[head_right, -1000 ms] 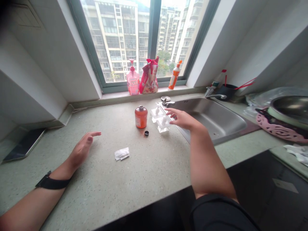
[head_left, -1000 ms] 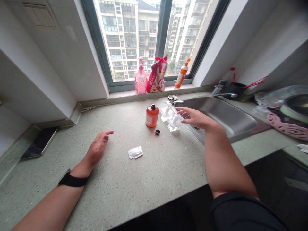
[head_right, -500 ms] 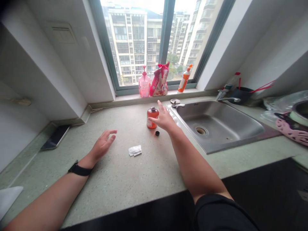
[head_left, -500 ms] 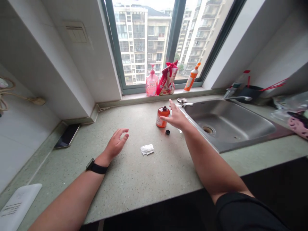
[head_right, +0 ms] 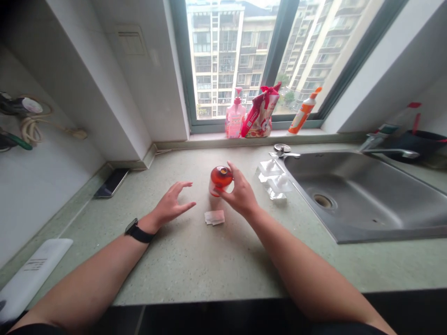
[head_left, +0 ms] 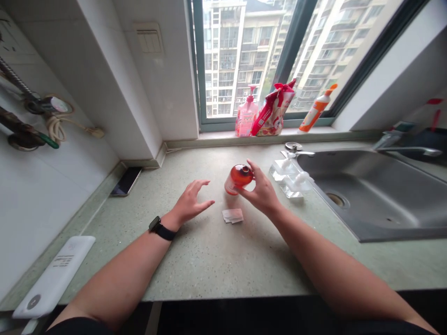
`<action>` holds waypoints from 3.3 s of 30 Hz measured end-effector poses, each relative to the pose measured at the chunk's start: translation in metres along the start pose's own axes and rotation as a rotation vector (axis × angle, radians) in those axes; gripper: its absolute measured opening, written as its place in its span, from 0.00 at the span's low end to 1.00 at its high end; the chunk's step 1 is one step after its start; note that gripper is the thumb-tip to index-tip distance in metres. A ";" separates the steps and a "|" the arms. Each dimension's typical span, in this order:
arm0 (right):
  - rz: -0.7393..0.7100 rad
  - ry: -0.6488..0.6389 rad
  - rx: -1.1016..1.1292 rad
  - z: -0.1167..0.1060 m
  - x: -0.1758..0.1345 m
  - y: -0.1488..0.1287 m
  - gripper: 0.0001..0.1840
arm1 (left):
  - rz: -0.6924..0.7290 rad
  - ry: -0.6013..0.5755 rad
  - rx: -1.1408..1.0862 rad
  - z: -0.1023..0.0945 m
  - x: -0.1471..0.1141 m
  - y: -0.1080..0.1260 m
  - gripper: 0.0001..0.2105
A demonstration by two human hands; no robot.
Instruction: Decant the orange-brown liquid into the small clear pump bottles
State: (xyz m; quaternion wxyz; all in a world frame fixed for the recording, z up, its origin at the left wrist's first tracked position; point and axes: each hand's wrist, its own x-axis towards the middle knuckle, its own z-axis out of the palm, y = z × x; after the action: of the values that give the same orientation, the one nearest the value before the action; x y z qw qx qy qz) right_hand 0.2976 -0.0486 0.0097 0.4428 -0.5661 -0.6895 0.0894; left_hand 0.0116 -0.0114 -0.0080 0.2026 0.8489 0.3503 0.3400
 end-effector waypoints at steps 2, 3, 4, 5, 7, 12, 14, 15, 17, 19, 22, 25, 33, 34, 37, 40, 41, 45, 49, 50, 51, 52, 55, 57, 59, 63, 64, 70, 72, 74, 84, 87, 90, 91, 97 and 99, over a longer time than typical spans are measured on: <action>-0.040 -0.034 0.049 0.009 -0.011 -0.015 0.52 | 0.030 -0.016 -0.019 -0.001 -0.001 0.003 0.34; -0.051 -0.046 0.079 0.013 -0.015 -0.021 0.52 | 0.045 -0.029 -0.028 -0.001 -0.001 0.005 0.37; -0.058 -0.057 0.109 0.016 -0.019 -0.026 0.52 | 0.057 -0.041 -0.034 -0.001 -0.001 0.006 0.38; -0.063 -0.072 0.135 0.019 -0.022 -0.031 0.53 | 0.066 -0.052 -0.039 -0.001 -0.002 0.008 0.39; -0.074 -0.101 0.172 0.022 -0.026 -0.036 0.53 | 0.074 -0.073 -0.045 -0.001 -0.002 0.010 0.36; -0.182 -0.199 0.165 0.010 -0.022 -0.030 0.56 | 0.036 -0.075 -0.029 -0.002 -0.001 0.011 0.31; -0.218 -0.238 0.085 -0.002 -0.015 -0.022 0.54 | 0.001 -0.044 -0.006 -0.003 -0.001 0.009 0.31; -0.207 -0.239 0.020 -0.009 -0.011 -0.017 0.49 | -0.020 -0.026 0.007 -0.003 0.000 0.008 0.30; -0.123 -0.183 -0.156 -0.022 -0.003 -0.007 0.36 | -0.062 0.010 0.035 -0.004 0.000 0.005 0.30; -0.028 -0.140 -0.355 -0.032 0.003 0.005 0.26 | -0.098 0.039 0.057 -0.004 0.001 0.003 0.30; 0.127 -0.214 -0.648 -0.037 0.004 0.022 0.24 | -0.127 0.061 0.070 -0.004 0.002 0.001 0.30; 0.218 -0.386 -0.772 -0.037 0.000 0.035 0.19 | -0.130 0.065 0.071 -0.004 0.002 0.000 0.30; 0.220 -0.499 -0.717 -0.039 -0.002 0.046 0.16 | -0.121 0.070 0.065 -0.003 0.001 -0.001 0.30; 0.226 -0.515 -0.733 -0.040 -0.003 0.048 0.16 | -0.122 0.067 0.066 -0.003 0.001 -0.001 0.30; 0.246 -0.568 -0.731 -0.043 -0.005 0.052 0.15 | -0.127 0.057 0.073 -0.003 0.001 -0.001 0.31; 0.238 -0.509 -0.627 -0.041 -0.005 0.047 0.15 | -0.127 0.052 0.074 -0.003 0.001 0.000 0.31; 0.222 -0.471 -0.578 -0.038 -0.004 0.042 0.16 | -0.124 0.051 0.074 -0.003 0.001 0.000 0.31; 0.116 -0.395 -0.255 -0.023 0.001 0.018 0.15 | -0.101 0.052 0.074 -0.003 0.001 0.000 0.30; 0.207 -0.269 0.282 -0.007 0.004 0.007 0.17 | -0.066 0.060 0.074 -0.004 0.002 0.001 0.31; 0.257 -0.215 0.407 -0.004 0.005 0.007 0.20 | -0.058 0.062 0.074 -0.004 0.002 0.001 0.30; 0.305 -0.165 0.516 -0.002 0.004 0.007 0.23 | -0.049 0.061 0.072 -0.004 0.002 0.002 0.30; 0.349 -0.123 0.608 0.000 0.004 0.007 0.25 | -0.039 0.058 0.069 -0.004 0.002 0.002 0.30; 0.442 -0.034 0.792 0.004 0.002 0.005 0.26 | -0.007 0.039 0.060 -0.005 0.003 0.004 0.29; 0.464 0.005 0.839 0.005 0.001 0.003 0.26 | 0.014 0.024 0.062 -0.006 0.003 0.006 0.28; 0.447 0.032 0.840 0.006 0.000 0.000 0.26 | 0.029 0.013 0.070 -0.006 0.003 0.007 0.28; 0.352 0.076 0.873 0.008 -0.002 -0.003 0.24 | 0.033 0.003 0.094 -0.005 0.002 0.008 0.29; 0.332 0.085 0.893 0.008 -0.002 -0.004 0.23 | 0.032 0.004 0.101 -0.004 0.001 0.008 0.29; 0.278 0.061 0.895 0.011 -0.005 -0.006 0.21 | 0.035 0.015 0.118 -0.004 0.001 0.007 0.28; 0.265 0.044 0.854 0.012 -0.006 -0.004 0.20 | 0.031 0.015 0.125 -0.005 0.001 0.008 0.28; 0.247 0.035 0.795 0.013 -0.007 0.000 0.20 | 0.027 0.017 0.134 -0.005 0.001 0.008 0.29; 0.141 -0.062 0.616 0.010 -0.005 0.010 0.17 | 0.007 0.005 0.110 -0.007 0.002 0.008 0.29; 0.127 -0.091 0.618 0.008 -0.003 0.012 0.16 | 0.011 -0.008 0.089 -0.008 0.002 0.007 0.28; 0.141 -0.104 0.591 0.006 -0.003 0.013 0.17 | 0.023 -0.010 0.076 -0.009 0.002 0.007 0.28; 0.151 -0.102 0.567 0.005 -0.003 0.013 0.17 | 0.027 -0.006 0.078 -0.009 0.001 0.007 0.28; 0.172 -0.088 0.291 0.000 -0.003 0.007 0.23 | 0.040 0.017 0.123 -0.008 -0.001 0.007 0.31; 0.167 -0.115 0.164 -0.001 -0.003 0.005 0.29 | 0.050 0.011 0.120 -0.007 -0.001 0.006 0.30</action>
State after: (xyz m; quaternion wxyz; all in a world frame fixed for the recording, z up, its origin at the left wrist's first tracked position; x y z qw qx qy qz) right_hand 0.3020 -0.0494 0.0054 0.4382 -0.5776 -0.6546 0.2144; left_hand 0.0085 -0.0153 0.0002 0.1407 0.8662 0.3499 0.3279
